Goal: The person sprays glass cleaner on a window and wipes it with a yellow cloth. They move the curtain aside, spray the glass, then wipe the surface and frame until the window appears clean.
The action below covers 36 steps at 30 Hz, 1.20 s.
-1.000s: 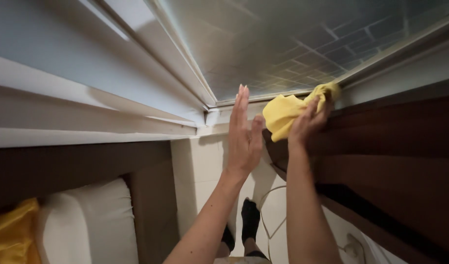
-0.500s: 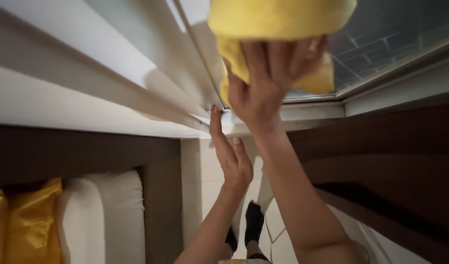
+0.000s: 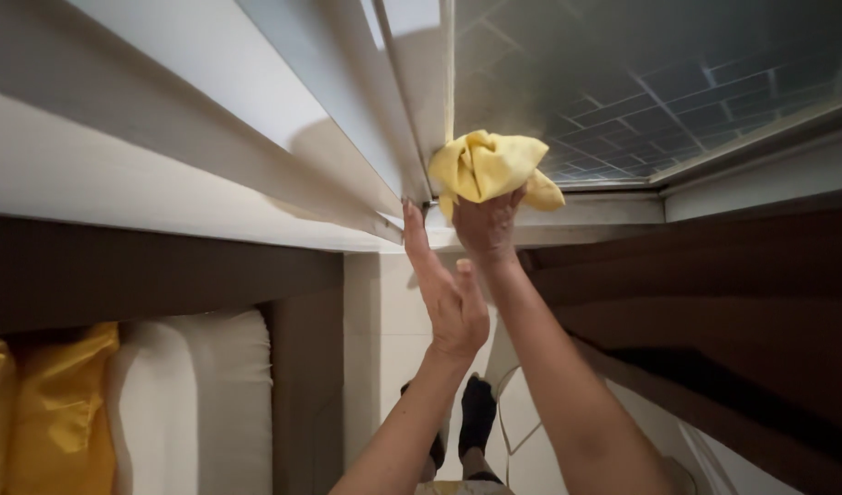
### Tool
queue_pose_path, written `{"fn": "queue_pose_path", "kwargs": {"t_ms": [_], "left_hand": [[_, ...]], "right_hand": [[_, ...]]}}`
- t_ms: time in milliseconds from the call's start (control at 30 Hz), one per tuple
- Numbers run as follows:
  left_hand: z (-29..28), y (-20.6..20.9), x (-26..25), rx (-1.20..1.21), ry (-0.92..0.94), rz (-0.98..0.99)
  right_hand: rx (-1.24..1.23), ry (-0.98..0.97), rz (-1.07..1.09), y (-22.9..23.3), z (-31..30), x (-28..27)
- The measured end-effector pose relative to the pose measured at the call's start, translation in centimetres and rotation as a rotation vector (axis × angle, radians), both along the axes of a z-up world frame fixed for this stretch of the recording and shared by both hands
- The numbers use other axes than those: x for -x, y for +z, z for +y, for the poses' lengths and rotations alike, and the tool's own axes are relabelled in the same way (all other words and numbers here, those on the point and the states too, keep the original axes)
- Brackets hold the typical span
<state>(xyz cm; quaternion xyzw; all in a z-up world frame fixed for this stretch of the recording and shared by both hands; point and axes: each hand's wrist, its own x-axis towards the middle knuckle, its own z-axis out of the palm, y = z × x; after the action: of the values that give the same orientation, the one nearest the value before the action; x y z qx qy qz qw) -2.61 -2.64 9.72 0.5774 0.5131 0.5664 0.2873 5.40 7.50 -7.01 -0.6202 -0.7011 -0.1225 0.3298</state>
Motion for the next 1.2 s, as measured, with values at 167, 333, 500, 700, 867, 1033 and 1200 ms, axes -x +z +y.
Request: {"fn": "queue_pose_path", "kwargs": {"t_ms": [167,333,500,700,867,1033,1200], "left_hand": [[0.2,-1.0,-1.4,0.091,-0.039,0.034],[0.1,-3.4,-2.8,0.219,-0.134,0.111],[0.8,-4.6,-3.9,0.233,-0.192,0.188],[1.4,-4.4,-4.3,0.232,-0.231,0.208],[2.8,-4.7,-5.5,0.252,-0.234,0.217],[3.9,-6.2,-6.6,0.269,-0.187,0.212],[3.8,-6.2,-5.9,0.3,-0.183,0.206]], "right_hand": [[0.09,0.121,-0.343,-3.3,-2.0,-4.0],[0.191,0.291,-0.455,-3.1,-3.7,-8.1],[0.16,0.197,-0.344,-1.6,-3.7,-10.2],[0.257,-0.195,-0.288,0.6,-5.1,-14.8],[0.118,-0.449,0.191,1.4,-6.0,-20.9],[0.109,-0.595,0.353,-2.5,-2.6,-20.8],[0.263,-0.681,0.567,-3.3,-1.5,-15.7]]}}
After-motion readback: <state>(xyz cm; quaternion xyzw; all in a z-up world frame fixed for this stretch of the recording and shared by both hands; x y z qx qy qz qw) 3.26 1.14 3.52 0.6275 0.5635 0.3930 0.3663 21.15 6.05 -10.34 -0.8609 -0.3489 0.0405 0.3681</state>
